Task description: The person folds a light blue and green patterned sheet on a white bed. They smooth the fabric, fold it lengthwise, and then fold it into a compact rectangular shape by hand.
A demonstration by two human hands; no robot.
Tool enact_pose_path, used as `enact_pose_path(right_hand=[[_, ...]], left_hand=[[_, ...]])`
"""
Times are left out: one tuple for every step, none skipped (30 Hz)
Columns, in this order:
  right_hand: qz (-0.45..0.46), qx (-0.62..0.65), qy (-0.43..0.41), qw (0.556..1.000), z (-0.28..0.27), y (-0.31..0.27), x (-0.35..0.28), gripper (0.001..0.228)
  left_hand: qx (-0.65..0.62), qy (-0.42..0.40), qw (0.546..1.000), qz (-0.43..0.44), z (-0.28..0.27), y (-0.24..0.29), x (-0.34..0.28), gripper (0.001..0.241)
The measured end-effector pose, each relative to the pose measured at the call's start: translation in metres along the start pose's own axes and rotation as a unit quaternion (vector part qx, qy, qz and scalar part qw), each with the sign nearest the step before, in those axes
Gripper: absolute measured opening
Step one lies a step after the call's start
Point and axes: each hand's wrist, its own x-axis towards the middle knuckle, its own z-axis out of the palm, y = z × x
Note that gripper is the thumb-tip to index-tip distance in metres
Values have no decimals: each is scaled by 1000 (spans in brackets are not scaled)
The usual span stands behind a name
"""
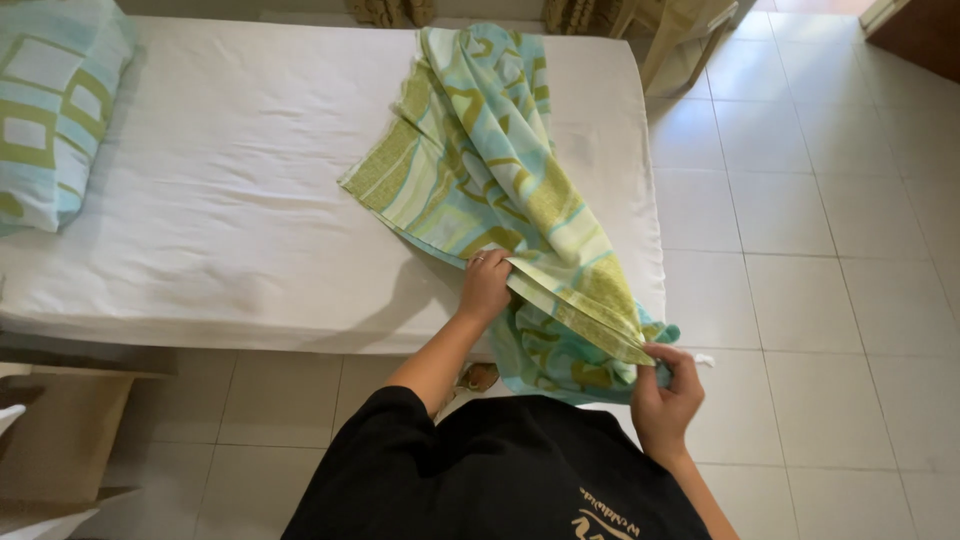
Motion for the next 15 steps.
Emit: enact_pose_path(right_hand=[[-4, 3, -2, 1000, -4, 5, 2, 10], [8, -6, 28, 1000, -8, 10, 4, 10], [22, -16, 58, 998, -12, 14, 3, 10], [22, -15, 57, 998, -16, 16, 7, 10], [93, -39, 72, 992, -19, 18, 11, 11], [165, -63, 87, 980, -22, 20, 14, 12], [165, -63, 88, 980, -22, 22, 16, 12], [135, -158, 72, 975, -22, 23, 18, 13], [103, -252, 56, 961, -23, 26, 21, 14], [102, -252, 57, 961, -16, 16, 23, 14], [19, -248, 23, 968, -9, 7, 24, 24], [-64, -241, -12, 968, -2, -3, 24, 34], [-63, -242, -10, 968, 10, -7, 23, 34], [-65, -219, -38, 973, 21, -12, 22, 36], [-66, -196, -67, 976, 32, -17, 20, 38]], left_hand=[[3, 4, 1000, 0, -4, 2, 3, 25], [-34, -8, 999, -13, -7, 5, 5, 28], [-73, -24, 997, -26, -11, 8, 5, 31], [-71, -22, 997, -27, -17, 17, 9, 31], [-72, -4, 997, -12, -22, 26, 12, 29], [-73, 14, 997, 4, -28, 36, 15, 27], [-73, 14, 997, 4, -30, 46, 17, 27], [-59, -1, 998, 34, -33, 56, 19, 27], [-46, -14, 997, 63, -34, 67, 23, 27], [-46, -13, 997, 64, -42, 82, 25, 27], [-73, -18, 993, 95, -51, 97, 26, 29], [-99, -24, 987, 125, -59, 111, 28, 32], [-99, -26, 987, 127, -57, 120, 24, 32], [-115, -38, 982, 146, -55, 128, 20, 32], [-131, -52, 977, 163, -53, 138, 15, 33]])
